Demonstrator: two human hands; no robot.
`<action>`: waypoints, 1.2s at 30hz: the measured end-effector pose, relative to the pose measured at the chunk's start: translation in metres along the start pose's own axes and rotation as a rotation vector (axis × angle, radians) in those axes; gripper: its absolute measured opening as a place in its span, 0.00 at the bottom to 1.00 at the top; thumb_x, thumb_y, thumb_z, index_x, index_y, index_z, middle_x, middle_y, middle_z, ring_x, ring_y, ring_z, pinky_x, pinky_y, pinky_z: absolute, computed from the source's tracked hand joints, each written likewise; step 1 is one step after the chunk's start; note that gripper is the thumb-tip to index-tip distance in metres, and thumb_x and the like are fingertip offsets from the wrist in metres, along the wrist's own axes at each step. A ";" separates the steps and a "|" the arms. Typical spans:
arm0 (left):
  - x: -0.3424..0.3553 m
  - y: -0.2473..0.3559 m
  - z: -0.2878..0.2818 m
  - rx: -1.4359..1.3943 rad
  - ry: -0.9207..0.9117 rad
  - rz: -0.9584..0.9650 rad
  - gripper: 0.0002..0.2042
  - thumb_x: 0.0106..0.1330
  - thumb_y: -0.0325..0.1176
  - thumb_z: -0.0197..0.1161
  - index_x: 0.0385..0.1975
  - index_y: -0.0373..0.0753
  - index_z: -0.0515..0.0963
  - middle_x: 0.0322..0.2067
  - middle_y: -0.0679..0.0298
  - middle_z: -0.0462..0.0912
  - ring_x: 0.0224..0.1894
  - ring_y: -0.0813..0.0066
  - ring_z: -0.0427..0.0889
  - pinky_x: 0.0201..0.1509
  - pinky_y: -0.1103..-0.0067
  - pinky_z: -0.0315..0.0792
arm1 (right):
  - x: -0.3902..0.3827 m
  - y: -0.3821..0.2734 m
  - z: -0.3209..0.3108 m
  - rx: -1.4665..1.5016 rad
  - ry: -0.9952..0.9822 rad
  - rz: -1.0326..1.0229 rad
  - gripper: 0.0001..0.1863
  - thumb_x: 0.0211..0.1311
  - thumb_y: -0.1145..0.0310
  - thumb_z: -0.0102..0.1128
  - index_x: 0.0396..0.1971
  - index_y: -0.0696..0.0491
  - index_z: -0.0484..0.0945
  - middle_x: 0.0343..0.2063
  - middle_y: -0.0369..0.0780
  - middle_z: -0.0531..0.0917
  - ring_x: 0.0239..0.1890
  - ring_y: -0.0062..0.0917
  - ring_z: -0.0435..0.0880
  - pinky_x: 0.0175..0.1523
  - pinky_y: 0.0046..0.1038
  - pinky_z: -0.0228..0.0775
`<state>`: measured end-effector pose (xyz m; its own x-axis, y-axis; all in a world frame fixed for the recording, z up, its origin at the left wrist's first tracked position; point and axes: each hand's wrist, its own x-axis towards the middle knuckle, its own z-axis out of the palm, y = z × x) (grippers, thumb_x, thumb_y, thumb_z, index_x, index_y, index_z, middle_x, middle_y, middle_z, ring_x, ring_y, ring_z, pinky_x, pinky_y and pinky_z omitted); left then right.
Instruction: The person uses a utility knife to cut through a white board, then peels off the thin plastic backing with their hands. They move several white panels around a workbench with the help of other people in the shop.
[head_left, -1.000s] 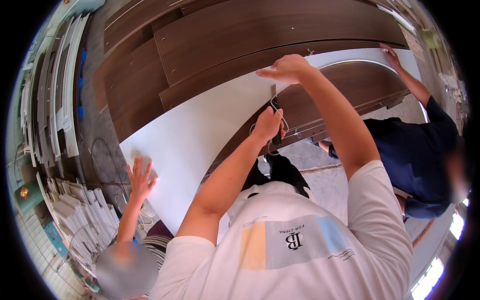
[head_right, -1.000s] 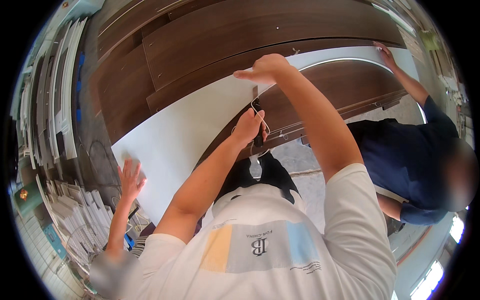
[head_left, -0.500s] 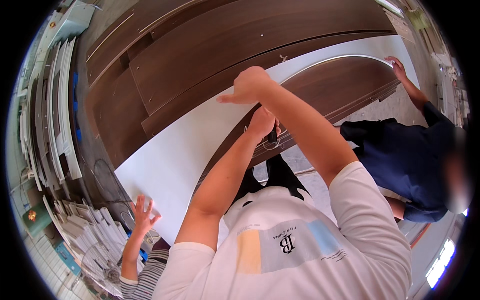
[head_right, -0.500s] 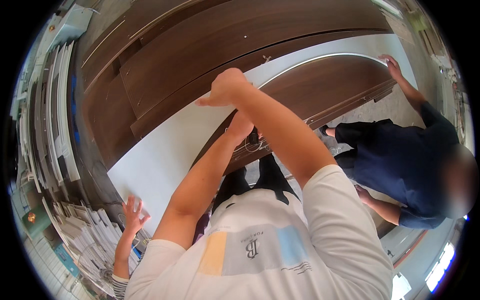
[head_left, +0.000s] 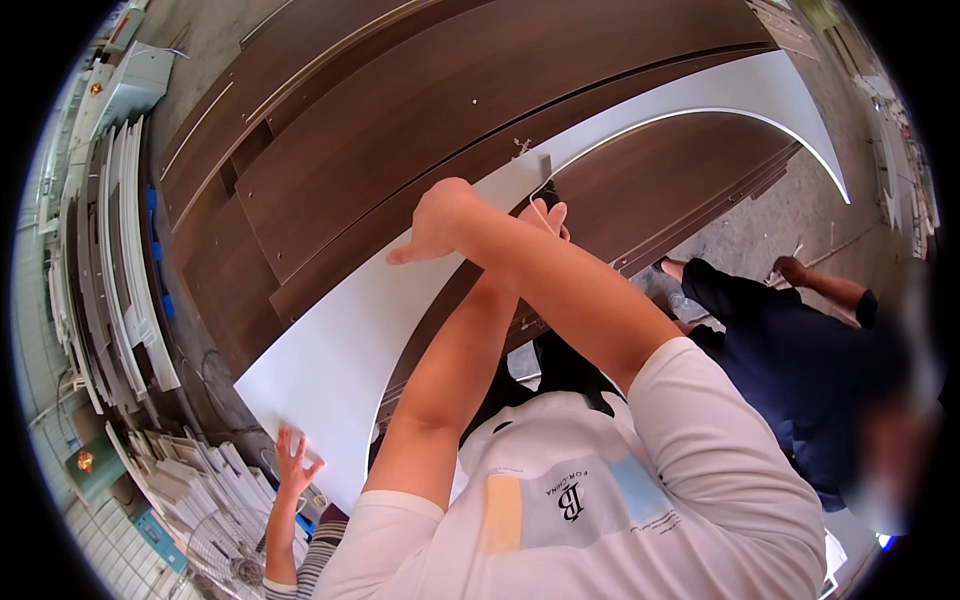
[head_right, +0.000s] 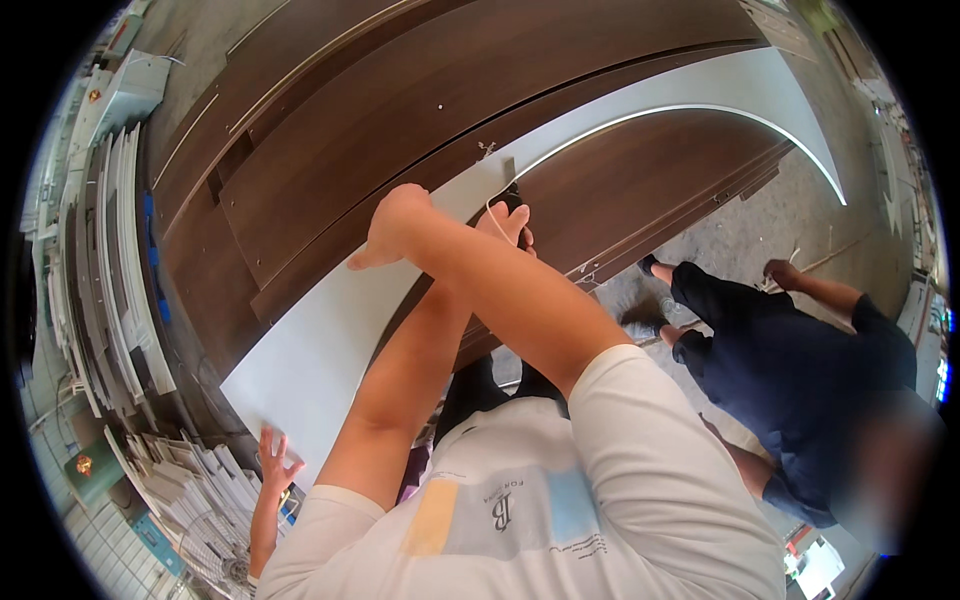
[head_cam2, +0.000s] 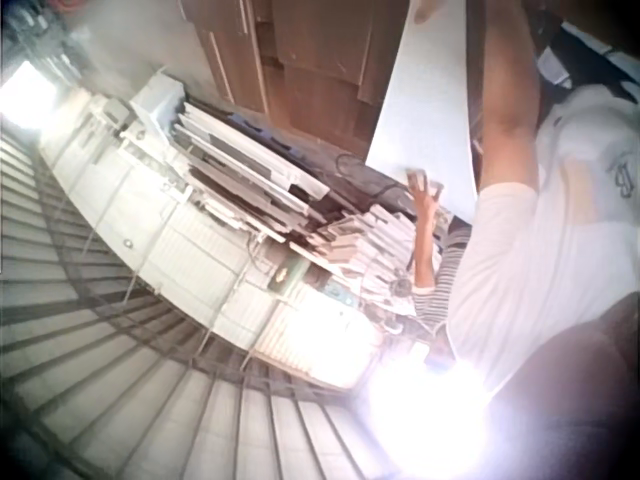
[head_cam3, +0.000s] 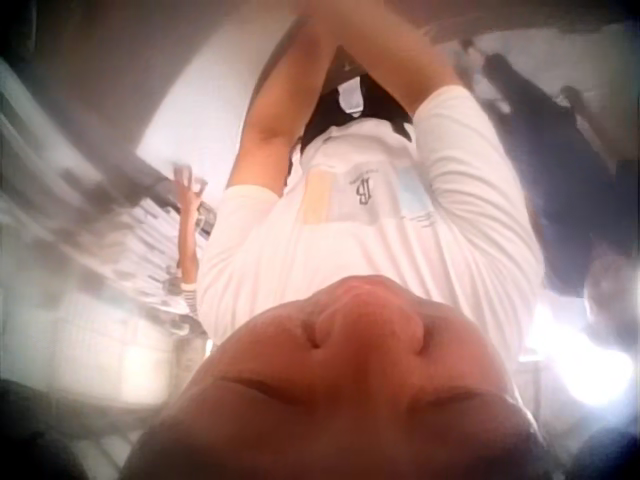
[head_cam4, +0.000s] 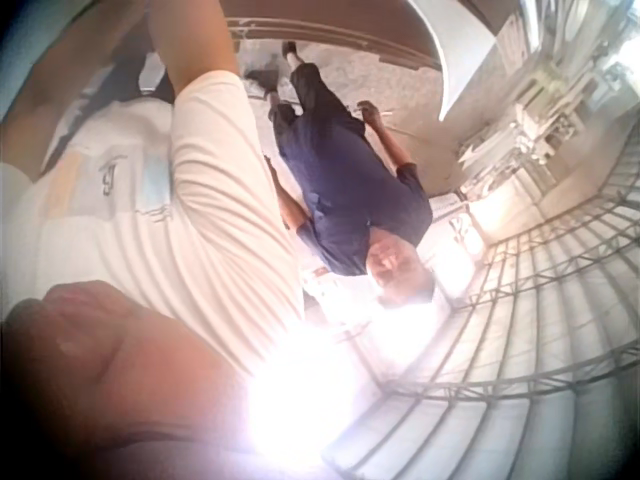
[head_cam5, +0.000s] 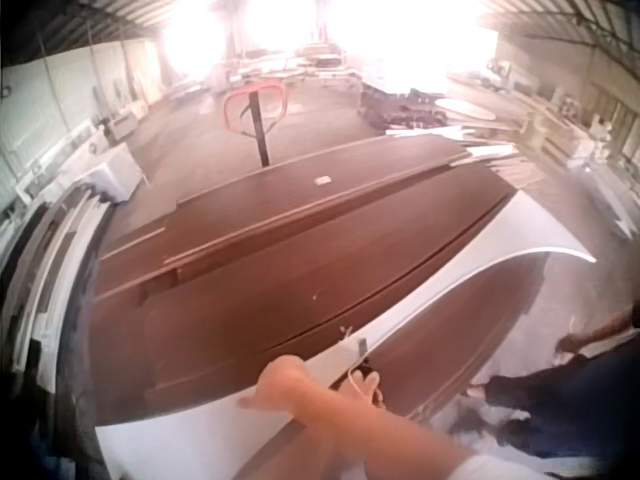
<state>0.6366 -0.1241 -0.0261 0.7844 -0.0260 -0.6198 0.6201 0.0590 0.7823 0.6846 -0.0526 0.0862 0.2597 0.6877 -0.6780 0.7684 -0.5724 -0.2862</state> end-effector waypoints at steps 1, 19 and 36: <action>0.003 -0.001 -0.002 -0.007 0.008 0.016 0.16 0.82 0.44 0.57 0.34 0.40 0.68 0.26 0.63 0.77 0.22 0.73 0.78 0.27 0.73 0.71 | -0.002 -0.003 -0.005 -0.007 0.006 -0.015 0.48 0.66 0.20 0.40 0.45 0.50 0.93 0.42 0.42 0.91 0.49 0.38 0.88 0.52 0.37 0.78; -0.025 0.009 0.000 -0.228 0.304 -0.048 0.14 0.83 0.40 0.54 0.40 0.34 0.73 0.26 0.61 0.80 0.19 0.74 0.80 0.22 0.76 0.75 | -0.120 0.510 -0.006 0.384 0.432 0.576 0.54 0.70 0.20 0.38 0.66 0.57 0.80 0.65 0.54 0.80 0.70 0.46 0.76 0.74 0.40 0.62; 0.010 0.032 0.022 -0.257 0.205 0.015 0.16 0.82 0.39 0.54 0.34 0.33 0.67 0.21 0.59 0.77 0.14 0.73 0.76 0.17 0.73 0.71 | -0.129 0.485 -0.030 0.314 0.300 0.711 0.57 0.63 0.15 0.40 0.69 0.52 0.79 0.70 0.52 0.77 0.76 0.47 0.70 0.77 0.42 0.59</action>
<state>0.6646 -0.1446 -0.0062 0.7574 0.1763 -0.6287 0.5639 0.3087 0.7659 1.0408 -0.4053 0.0552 0.8005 0.1796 -0.5718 0.1753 -0.9825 -0.0632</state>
